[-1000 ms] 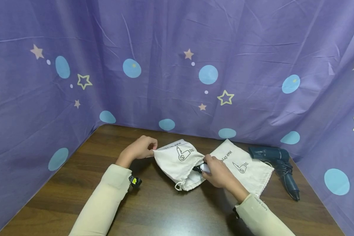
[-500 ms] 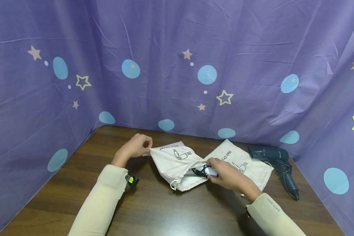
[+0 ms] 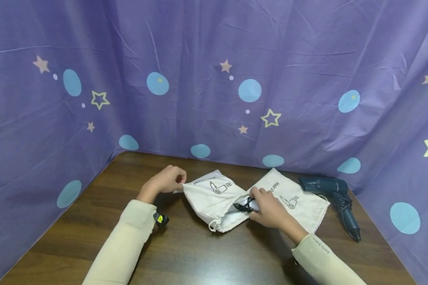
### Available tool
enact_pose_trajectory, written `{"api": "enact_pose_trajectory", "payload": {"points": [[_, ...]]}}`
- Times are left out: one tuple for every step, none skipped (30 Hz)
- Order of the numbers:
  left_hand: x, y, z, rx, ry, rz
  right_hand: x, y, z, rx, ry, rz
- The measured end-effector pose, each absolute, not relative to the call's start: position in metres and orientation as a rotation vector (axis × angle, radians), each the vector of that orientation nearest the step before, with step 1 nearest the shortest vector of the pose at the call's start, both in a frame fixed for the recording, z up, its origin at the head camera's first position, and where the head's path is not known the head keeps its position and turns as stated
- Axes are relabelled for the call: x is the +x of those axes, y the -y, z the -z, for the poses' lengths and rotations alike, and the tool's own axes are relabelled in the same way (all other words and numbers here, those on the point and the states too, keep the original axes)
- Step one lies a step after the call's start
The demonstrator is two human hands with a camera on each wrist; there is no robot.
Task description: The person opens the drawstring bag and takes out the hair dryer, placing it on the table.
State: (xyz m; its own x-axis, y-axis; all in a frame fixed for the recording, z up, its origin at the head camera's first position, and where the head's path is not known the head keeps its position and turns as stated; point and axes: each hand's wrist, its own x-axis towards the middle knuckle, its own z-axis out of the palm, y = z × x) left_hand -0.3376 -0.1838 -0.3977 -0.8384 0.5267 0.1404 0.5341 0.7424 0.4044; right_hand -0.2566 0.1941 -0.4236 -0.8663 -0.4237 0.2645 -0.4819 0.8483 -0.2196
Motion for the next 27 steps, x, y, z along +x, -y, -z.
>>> {"api": "enact_pose_trajectory", "payload": {"points": [[-0.337,0.183,0.398,-0.891,2.917,0.681,-0.257,-0.193,0.425,0.679,2.816,-0.421],[-0.337,0.183,0.398,-0.884,2.921,0.677,-0.257,-0.192,0.426,0.661,2.812,-0.424],[-0.336,0.182,0.398,-0.881,2.924,0.672,-0.257,-0.191,0.426,0.649,2.809,-0.435],[-0.336,0.181,0.398,-0.878,2.93,0.674,-0.257,-0.19,0.427,0.646,2.809,-0.448],[-0.335,0.181,0.398,-0.875,2.939,0.675,-0.257,-0.189,0.427,0.651,2.809,-0.466],[-0.334,0.18,0.398,-0.871,2.949,0.673,-0.257,-0.188,0.428,0.654,2.807,-0.483],[-0.334,0.18,0.398,-0.868,2.959,0.672,-0.257,-0.187,0.428,0.66,2.802,-0.502],[-0.334,0.179,0.398,-0.866,2.968,0.671,-0.257,-0.187,0.428,0.665,2.796,-0.528],[-0.333,0.179,0.398,-0.865,2.977,0.67,-0.257,-0.187,0.428,0.676,2.787,-0.553],[-0.333,0.178,0.398,-0.862,2.984,0.668,-0.258,-0.188,0.428,0.691,2.771,-0.568],[-0.333,0.178,0.398,-0.858,2.988,0.662,-0.258,-0.188,0.428,0.706,2.747,-0.579],[-0.333,0.179,0.399,-0.853,2.99,0.654,-0.259,-0.19,0.427,0.722,2.72,-0.586],[-0.333,0.18,0.398,-0.844,2.99,0.648,-0.26,-0.191,0.427,0.746,2.691,-0.593],[-0.333,0.181,0.398,-0.835,2.989,0.64,-0.261,-0.192,0.427,0.771,2.662,-0.595],[-0.333,0.182,0.398,-0.827,2.987,0.632,-0.262,-0.194,0.426,0.797,2.635,-0.593],[-0.334,0.184,0.397,-0.821,2.983,0.626,-0.263,-0.196,0.425,0.821,2.61,-0.592],[-0.334,0.185,0.397,-0.818,2.977,0.623,-0.264,-0.199,0.424,0.84,2.592,-0.595],[-0.335,0.186,0.396,-0.817,2.972,0.623,-0.264,-0.201,0.423,0.856,2.58,-0.597],[-0.335,0.188,0.395,-0.819,2.964,0.624,-0.265,-0.203,0.422,0.867,2.572,-0.597],[-0.336,0.189,0.395,-0.824,2.956,0.625,-0.265,-0.206,0.42,0.874,2.567,-0.598],[-0.336,0.19,0.395,-0.831,2.946,0.629,-0.265,-0.208,0.42,0.881,2.566,-0.603],[-0.336,0.191,0.394,-0.836,2.938,0.631,-0.265,-0.211,0.419,0.89,2.565,-0.61],[-0.336,0.193,0.394,-0.838,2.93,0.638,-0.265,-0.214,0.419,0.899,2.563,-0.619],[-0.336,0.194,0.394,-0.839,2.922,0.647,-0.265,-0.217,0.42,0.906,2.563,-0.628],[-0.336,0.195,0.394,-0.834,2.919,0.654,-0.265,-0.22,0.42,0.914,2.562,-0.636],[-0.335,0.197,0.393,-0.827,2.918,0.663,-0.264,-0.223,0.42,0.92,2.559,-0.647],[-0.335,0.198,0.393,-0.817,2.916,0.667,-0.263,-0.225,0.42,0.926,2.553,-0.655]]}}
